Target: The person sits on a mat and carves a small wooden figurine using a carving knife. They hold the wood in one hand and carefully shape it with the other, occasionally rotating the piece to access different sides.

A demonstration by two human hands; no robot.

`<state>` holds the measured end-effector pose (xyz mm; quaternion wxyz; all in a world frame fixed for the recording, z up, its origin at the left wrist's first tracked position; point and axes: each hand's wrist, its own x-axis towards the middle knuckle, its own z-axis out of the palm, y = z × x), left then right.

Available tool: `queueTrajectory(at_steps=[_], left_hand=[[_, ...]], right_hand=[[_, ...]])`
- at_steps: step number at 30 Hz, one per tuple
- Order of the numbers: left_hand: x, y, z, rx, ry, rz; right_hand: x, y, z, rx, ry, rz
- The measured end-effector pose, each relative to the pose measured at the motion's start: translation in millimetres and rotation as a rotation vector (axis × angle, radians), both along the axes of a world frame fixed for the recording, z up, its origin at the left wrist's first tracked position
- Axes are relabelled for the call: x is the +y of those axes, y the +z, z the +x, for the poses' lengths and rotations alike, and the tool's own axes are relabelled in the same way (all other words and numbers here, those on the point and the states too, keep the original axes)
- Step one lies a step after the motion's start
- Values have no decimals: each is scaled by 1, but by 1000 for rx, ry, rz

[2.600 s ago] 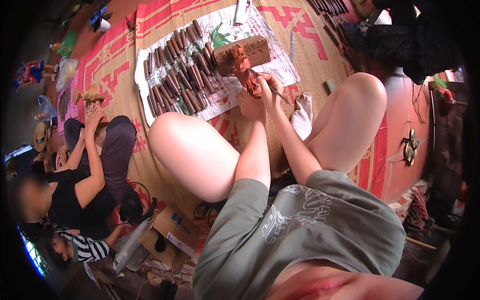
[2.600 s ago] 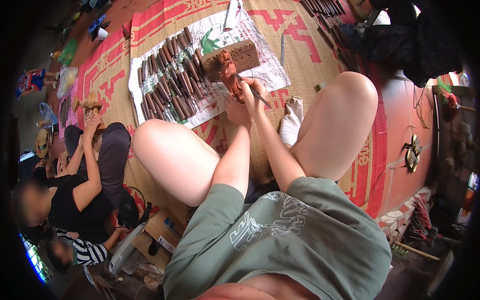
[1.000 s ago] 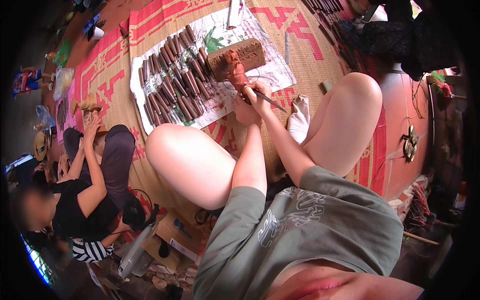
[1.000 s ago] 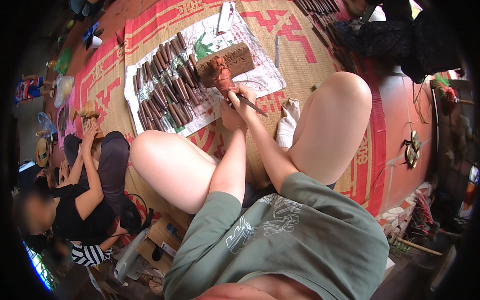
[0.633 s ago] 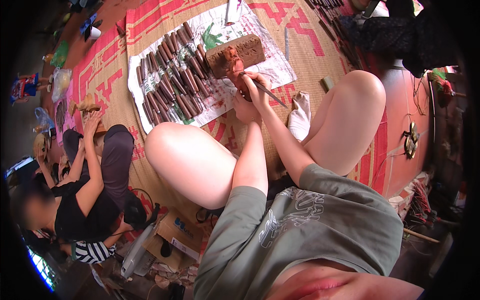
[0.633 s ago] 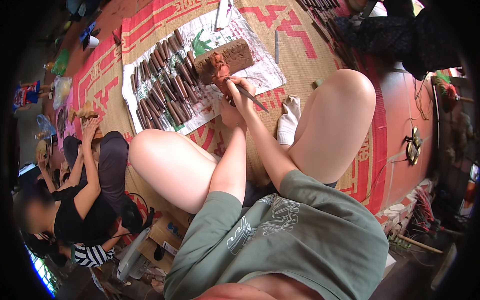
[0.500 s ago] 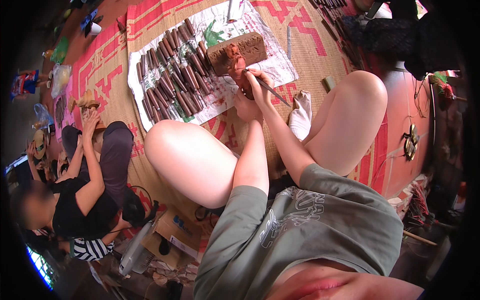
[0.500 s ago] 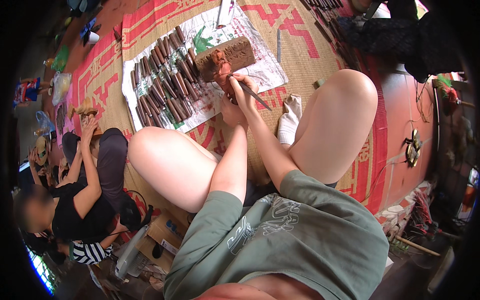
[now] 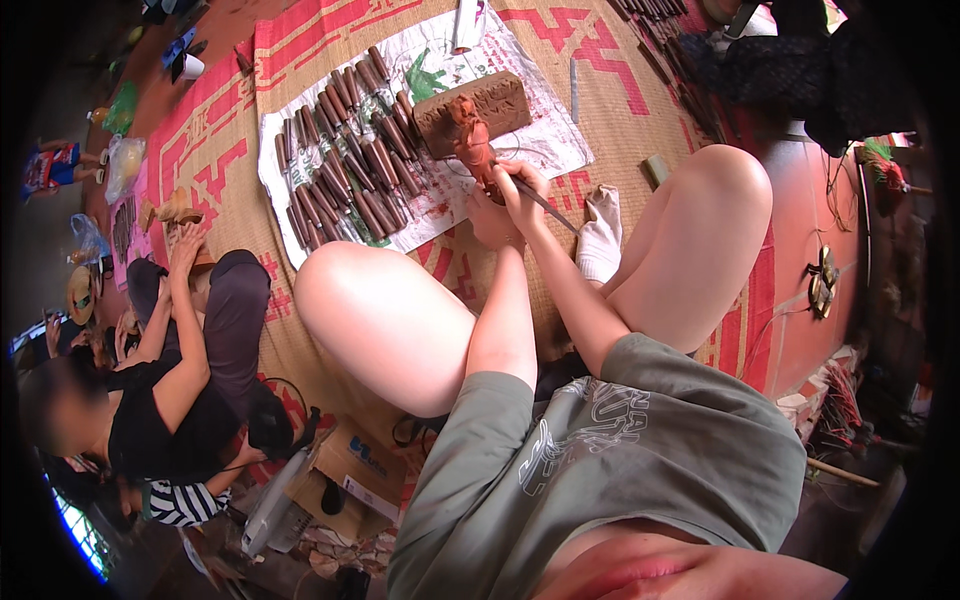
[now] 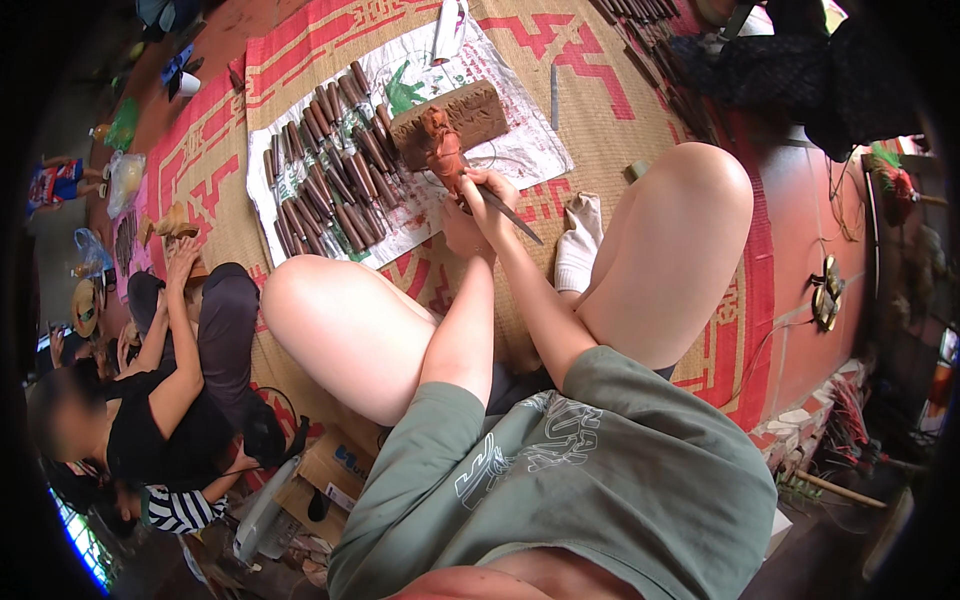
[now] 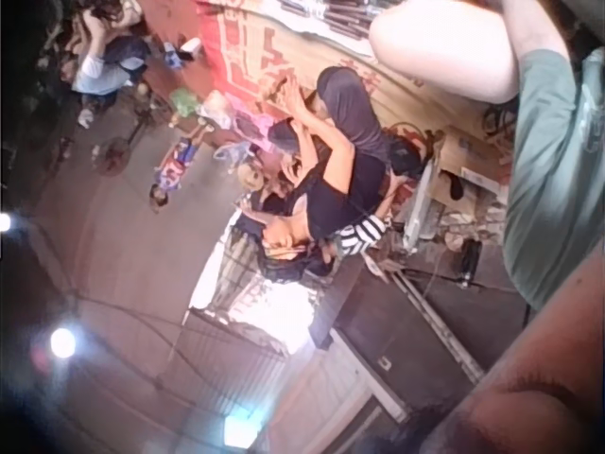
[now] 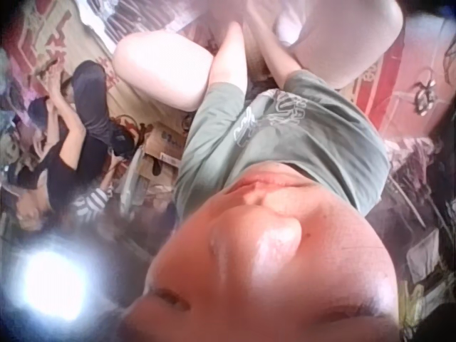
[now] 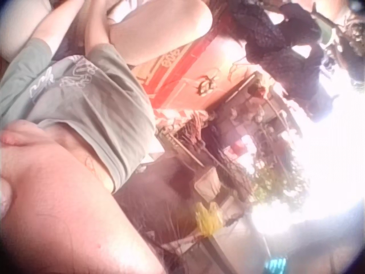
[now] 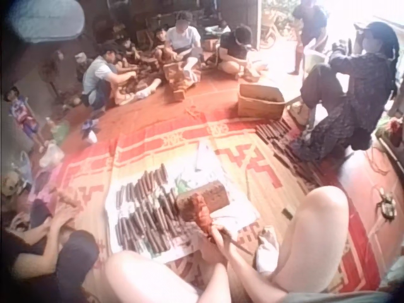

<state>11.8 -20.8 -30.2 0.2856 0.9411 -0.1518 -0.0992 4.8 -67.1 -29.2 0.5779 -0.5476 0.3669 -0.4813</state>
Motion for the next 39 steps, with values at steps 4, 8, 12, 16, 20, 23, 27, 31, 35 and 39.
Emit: queueTrajectory(at_steps=[4,8,12,16,20,23,27,31,35,39], left_hand=[[5,5,4,-22,20,-43],[5,4,2,-61,20,-103],[4,-25,10,-135,-39,73],[2,-5,2,-180,7,-91],[4,-4,5,-45,35,-70],[5,-3,3,-40,32,-112],[3,-12,6,-68,28,-116],[-1,-6,8,-54,-7,62],[-5,19,2,-32,93,-20],[3,-1,4,-76,49,-61]], right_hand=[[-4,23,19,74,-77,-166],[-5,21,18,194,-40,-193],[13,29,6,464,251,-160],[10,22,2,88,39,-139],[3,20,16,74,-39,-66],[-4,17,23,78,-92,-65],[-6,18,24,180,-94,-224],[9,16,7,308,139,-220],[11,16,9,171,99,-225],[-1,14,20,48,-45,-116]])
